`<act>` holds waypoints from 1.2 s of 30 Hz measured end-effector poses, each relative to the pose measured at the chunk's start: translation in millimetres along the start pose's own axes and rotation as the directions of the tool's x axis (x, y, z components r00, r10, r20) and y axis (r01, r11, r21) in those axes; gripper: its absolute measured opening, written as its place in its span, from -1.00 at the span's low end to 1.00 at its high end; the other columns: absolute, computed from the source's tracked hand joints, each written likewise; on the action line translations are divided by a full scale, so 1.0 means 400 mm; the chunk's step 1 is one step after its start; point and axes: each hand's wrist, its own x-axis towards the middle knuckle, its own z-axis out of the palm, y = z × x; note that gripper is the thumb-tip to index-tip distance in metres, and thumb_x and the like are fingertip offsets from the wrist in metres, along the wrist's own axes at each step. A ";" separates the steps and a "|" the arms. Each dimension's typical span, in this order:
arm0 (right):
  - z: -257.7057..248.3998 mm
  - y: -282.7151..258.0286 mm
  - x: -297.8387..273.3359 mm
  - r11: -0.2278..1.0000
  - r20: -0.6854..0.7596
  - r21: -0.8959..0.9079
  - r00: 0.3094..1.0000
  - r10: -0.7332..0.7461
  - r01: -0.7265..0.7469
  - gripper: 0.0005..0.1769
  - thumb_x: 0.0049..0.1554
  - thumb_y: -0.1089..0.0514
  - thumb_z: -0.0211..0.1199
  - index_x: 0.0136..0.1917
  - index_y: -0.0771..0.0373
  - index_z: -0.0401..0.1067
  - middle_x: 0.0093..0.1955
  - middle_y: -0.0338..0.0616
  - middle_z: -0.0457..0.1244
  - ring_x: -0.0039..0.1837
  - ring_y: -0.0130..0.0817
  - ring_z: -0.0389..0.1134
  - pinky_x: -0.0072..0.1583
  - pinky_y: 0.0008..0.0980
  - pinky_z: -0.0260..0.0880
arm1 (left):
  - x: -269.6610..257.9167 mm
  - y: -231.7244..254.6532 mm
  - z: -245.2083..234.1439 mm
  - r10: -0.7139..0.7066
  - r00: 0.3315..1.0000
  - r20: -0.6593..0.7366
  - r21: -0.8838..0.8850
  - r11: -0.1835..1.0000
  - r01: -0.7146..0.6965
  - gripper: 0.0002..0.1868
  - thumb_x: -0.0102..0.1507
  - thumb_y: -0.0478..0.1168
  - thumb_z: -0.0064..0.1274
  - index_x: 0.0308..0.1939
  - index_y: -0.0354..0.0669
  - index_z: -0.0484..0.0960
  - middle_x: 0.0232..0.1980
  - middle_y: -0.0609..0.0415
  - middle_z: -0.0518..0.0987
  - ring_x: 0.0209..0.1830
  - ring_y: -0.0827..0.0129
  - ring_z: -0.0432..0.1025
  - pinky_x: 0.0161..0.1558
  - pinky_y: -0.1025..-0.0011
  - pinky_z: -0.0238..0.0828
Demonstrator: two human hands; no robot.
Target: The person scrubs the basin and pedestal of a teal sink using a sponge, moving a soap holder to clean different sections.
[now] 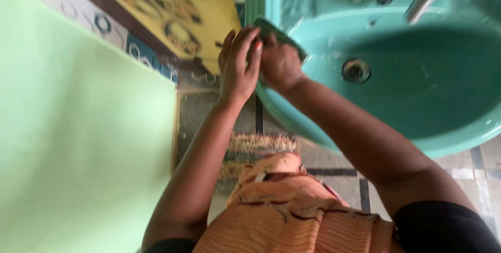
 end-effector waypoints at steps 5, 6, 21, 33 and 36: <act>-0.055 -0.009 -0.121 0.999 -0.013 -0.014 0.999 -0.034 0.034 -0.70 0.13 0.16 0.24 0.12 0.29 0.43 0.14 0.12 0.33 -0.08 -0.03 0.49 -0.08 -0.12 0.55 | -0.054 0.012 0.024 -0.058 0.983 0.173 0.009 0.998 0.058 -0.60 0.52 0.07 -0.29 0.23 0.11 0.60 0.27 0.15 0.64 0.36 0.20 0.47 0.59 0.01 0.04; -0.075 -0.006 -0.157 0.999 -0.004 -0.005 0.999 -0.041 0.041 -0.73 0.15 0.15 0.25 0.11 0.26 0.44 0.13 0.09 0.35 -0.07 -0.03 0.49 -0.07 -0.11 0.54 | -0.068 0.025 0.031 -0.046 0.981 0.190 0.013 0.999 0.045 -0.60 0.51 0.09 -0.28 0.23 0.12 0.60 0.28 0.15 0.63 0.37 0.17 0.46 0.58 0.03 0.06; -0.086 -0.090 -0.206 0.993 -0.204 0.077 0.973 0.104 -0.090 -0.47 0.30 0.02 0.13 0.53 -0.10 0.33 0.08 -0.03 0.39 -0.07 0.07 0.47 -0.02 0.00 0.49 | -0.221 0.001 -0.092 -0.161 0.983 0.086 -0.071 0.983 0.167 -0.37 0.52 0.17 -0.35 0.52 -0.12 0.29 0.40 -0.05 0.49 0.45 0.16 0.39 0.50 0.19 0.25; -0.409 0.204 -0.779 0.984 0.141 -0.147 0.982 0.123 -0.102 -0.42 0.22 -0.05 0.17 0.51 -0.16 0.33 -0.06 -0.18 0.36 -0.17 -0.30 0.40 -0.12 -0.28 0.51 | -0.452 0.022 -0.172 -0.203 0.974 0.098 -0.119 0.969 0.214 -0.38 0.48 0.17 -0.26 0.49 -0.11 0.34 0.53 -0.09 0.37 0.54 0.03 0.25 0.50 0.03 0.16; -0.419 0.269 -0.786 0.999 0.101 -0.027 0.995 0.026 -0.023 -0.43 0.18 -0.06 0.16 0.46 -0.11 0.38 0.00 -0.21 0.40 -0.09 -0.32 0.44 0.00 -0.30 0.55 | -0.435 0.085 -0.120 -0.176 0.982 0.075 -0.185 0.965 0.187 -0.42 0.49 0.17 -0.24 0.47 -0.05 0.37 0.53 -0.04 0.38 0.54 0.06 0.28 0.53 0.06 0.20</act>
